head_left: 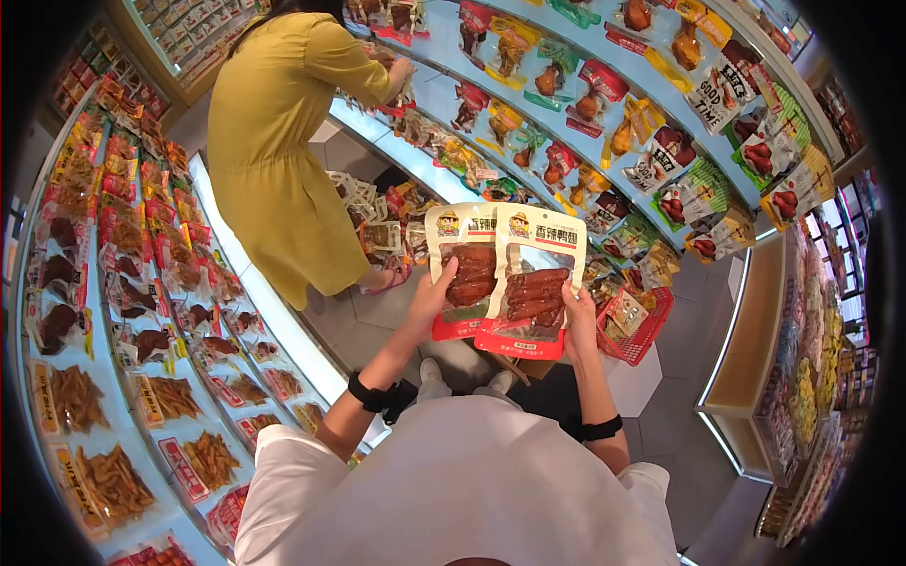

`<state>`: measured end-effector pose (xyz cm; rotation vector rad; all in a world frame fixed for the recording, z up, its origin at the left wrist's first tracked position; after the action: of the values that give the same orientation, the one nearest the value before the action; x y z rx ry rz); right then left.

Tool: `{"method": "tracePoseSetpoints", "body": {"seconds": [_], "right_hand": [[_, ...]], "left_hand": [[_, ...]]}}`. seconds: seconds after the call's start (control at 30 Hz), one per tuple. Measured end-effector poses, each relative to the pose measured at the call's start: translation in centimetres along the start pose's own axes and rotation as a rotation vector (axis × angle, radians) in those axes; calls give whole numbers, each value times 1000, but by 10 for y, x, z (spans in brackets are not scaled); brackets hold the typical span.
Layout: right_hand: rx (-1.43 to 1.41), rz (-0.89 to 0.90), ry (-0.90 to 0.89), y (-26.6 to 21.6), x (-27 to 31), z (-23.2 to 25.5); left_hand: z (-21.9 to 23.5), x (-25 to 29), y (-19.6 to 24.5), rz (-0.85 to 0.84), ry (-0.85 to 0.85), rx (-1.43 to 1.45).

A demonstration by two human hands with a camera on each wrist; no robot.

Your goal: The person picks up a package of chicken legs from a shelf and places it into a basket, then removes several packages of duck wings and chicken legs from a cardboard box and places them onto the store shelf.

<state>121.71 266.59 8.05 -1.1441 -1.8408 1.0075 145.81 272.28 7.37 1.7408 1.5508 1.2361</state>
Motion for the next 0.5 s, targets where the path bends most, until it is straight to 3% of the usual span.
{"method": "tracePoseSetpoints", "body": {"seconds": [0.17, 0.23, 0.3, 0.33, 0.4, 0.5], "right_hand": [[-129, 76, 93, -32, 4, 5], [-172, 98, -9, -37, -2, 19], [-223, 135, -11, -69, 1, -11], [-233, 130, 83, -81, 1, -27], [-230, 109, -72, -74, -11, -26], [-164, 22, -168, -55, -17, -36]], "left_hand": [[-2, 0, 6, -163, 38, -200], [-11, 1, 11, -227, -38, -195], [-16, -2, 8, -252, -58, -236], [-18, -3, 7, -230, -62, -300], [-24, -4, 6, -189, -72, -428], [-25, -11, -6, -196, -138, -432]]}}
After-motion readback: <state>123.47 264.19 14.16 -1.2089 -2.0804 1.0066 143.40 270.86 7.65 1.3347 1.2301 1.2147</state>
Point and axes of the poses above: each hand's wrist, its own x-axis away from the middle knuckle, its own z-axis out of the back of the hand, y = z × x, the point moved 4 cm from there along -x, towards the middle knuckle, and after that the axes turned 9 degrees about -y, right-handed, at the moved point
